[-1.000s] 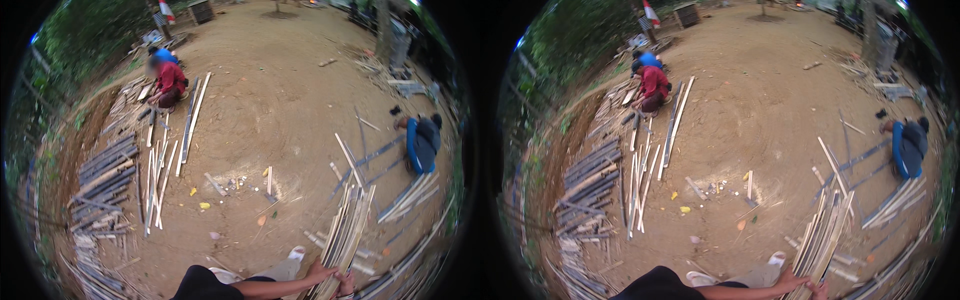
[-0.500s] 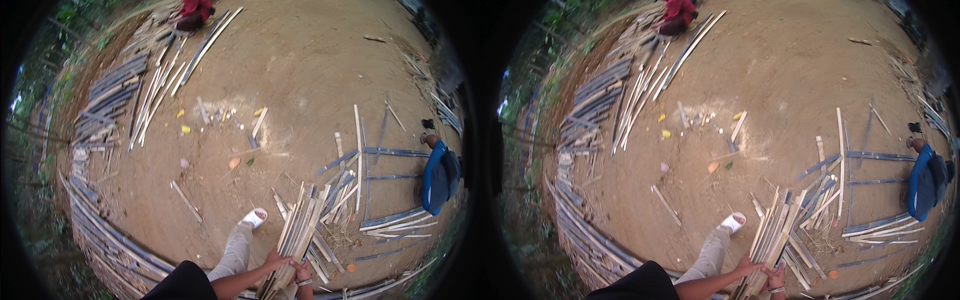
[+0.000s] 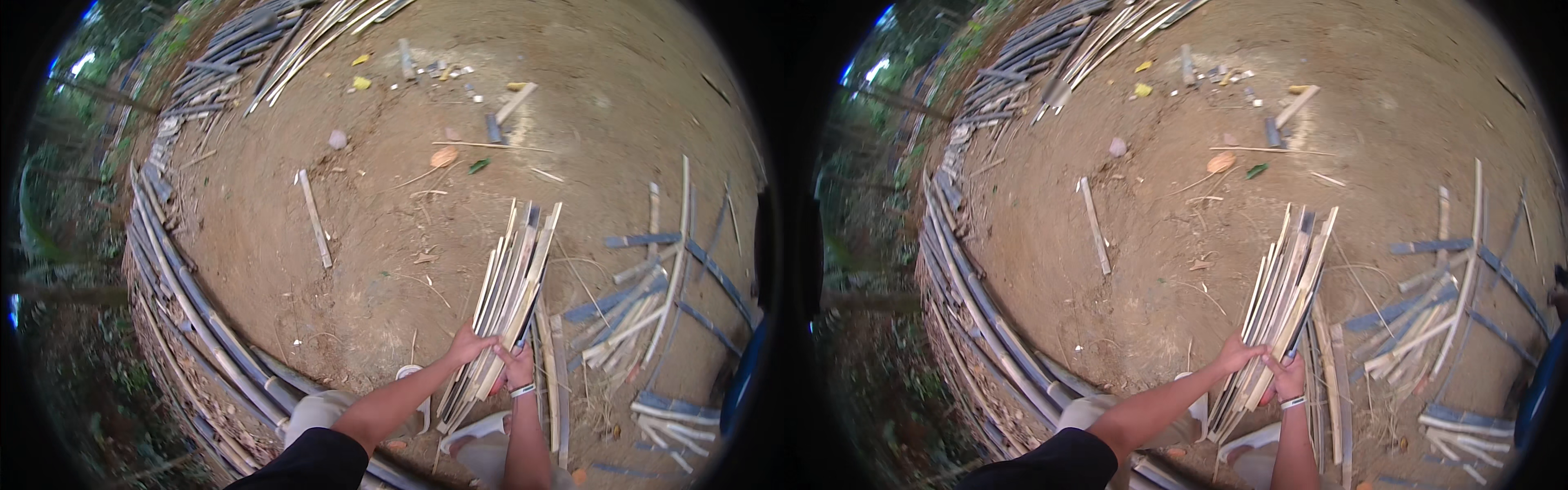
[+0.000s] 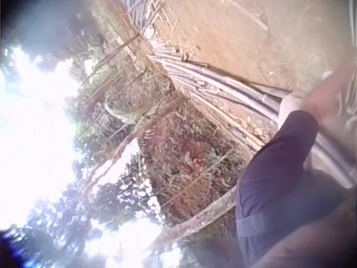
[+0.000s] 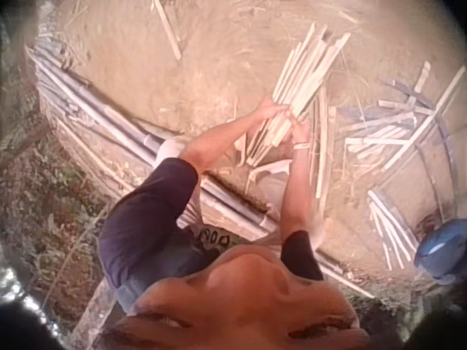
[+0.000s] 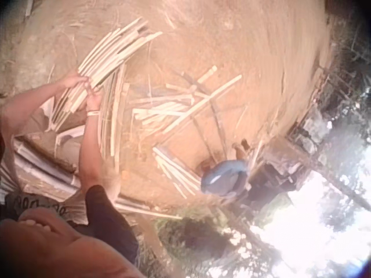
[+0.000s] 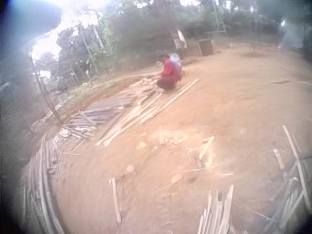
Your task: The person sits on the ground and uses a machete to shave and smooth thin strips of bamboo. They repeatedly hold the bamboo strips and scrape the blade along them to remove rough edges, occasionally adjusting their grip or the position of the strips.
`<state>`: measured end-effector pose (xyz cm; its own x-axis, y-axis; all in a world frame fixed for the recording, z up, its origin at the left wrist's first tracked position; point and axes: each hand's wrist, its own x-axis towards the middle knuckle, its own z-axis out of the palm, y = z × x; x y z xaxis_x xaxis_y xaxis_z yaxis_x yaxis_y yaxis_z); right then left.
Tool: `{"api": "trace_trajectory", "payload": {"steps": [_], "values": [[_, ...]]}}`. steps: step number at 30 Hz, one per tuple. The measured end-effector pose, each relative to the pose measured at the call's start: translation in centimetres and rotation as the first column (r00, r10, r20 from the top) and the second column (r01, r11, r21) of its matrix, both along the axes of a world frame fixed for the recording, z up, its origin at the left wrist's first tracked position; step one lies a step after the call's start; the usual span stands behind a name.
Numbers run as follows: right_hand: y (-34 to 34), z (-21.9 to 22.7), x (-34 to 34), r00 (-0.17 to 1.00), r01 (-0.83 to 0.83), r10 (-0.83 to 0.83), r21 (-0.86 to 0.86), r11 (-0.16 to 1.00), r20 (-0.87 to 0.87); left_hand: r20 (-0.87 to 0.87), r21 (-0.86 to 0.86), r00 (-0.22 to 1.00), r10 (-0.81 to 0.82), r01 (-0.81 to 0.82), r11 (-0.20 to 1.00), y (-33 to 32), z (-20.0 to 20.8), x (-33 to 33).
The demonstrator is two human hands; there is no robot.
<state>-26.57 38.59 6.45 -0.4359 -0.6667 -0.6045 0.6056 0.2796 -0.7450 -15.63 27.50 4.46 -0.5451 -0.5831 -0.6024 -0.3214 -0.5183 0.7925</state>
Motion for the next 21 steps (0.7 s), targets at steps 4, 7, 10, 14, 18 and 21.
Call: {"api": "trace_trajectory", "payload": {"steps": [4, 7, 10, 14, 18, 21], "values": [[-5.7, -6.9, -0.1, 0.984, -0.085, 0.076, -0.051, 0.995, -0.159, 0.012, -0.102, 0.999, 0.037, -0.035, 0.994, -5.3, -4.6, 0.2], [-7.8, -11.2, -1.0, 0.941, -0.191, 0.236, 0.194, 0.962, -0.244, 0.161, -0.262, 0.984, -0.082, 0.123, 0.957, -8.6, -7.9, 0.4], [-9.2, -12.2, 0.8, 0.925, -0.203, 0.256, 0.204, 0.958, -0.279, 0.484, -0.312, 0.864, -0.139, 0.318, 0.895, -11.3, -13.9, 4.2], [-5.9, -12.5, -1.5, 0.919, -0.141, 0.256, 0.356, 0.924, -0.3, 0.693, -0.663, 0.684, 0.228, 0.48, 0.575, -20.8, -12.8, 12.5], [-3.3, -13.0, -0.9, 0.951, -0.079, 0.148, 0.25, 0.965, -0.271, 0.815, -0.571, 0.342, 0.468, 0.33, 0.752, -29.8, -14.3, 25.6], [-1.6, -11.9, -1.8, 0.896, -0.118, 0.241, 0.323, 0.939, -0.372, 0.724, -0.688, 0.24, 0.647, 0.307, 0.657, -30.3, -17.2, 28.6]]}}
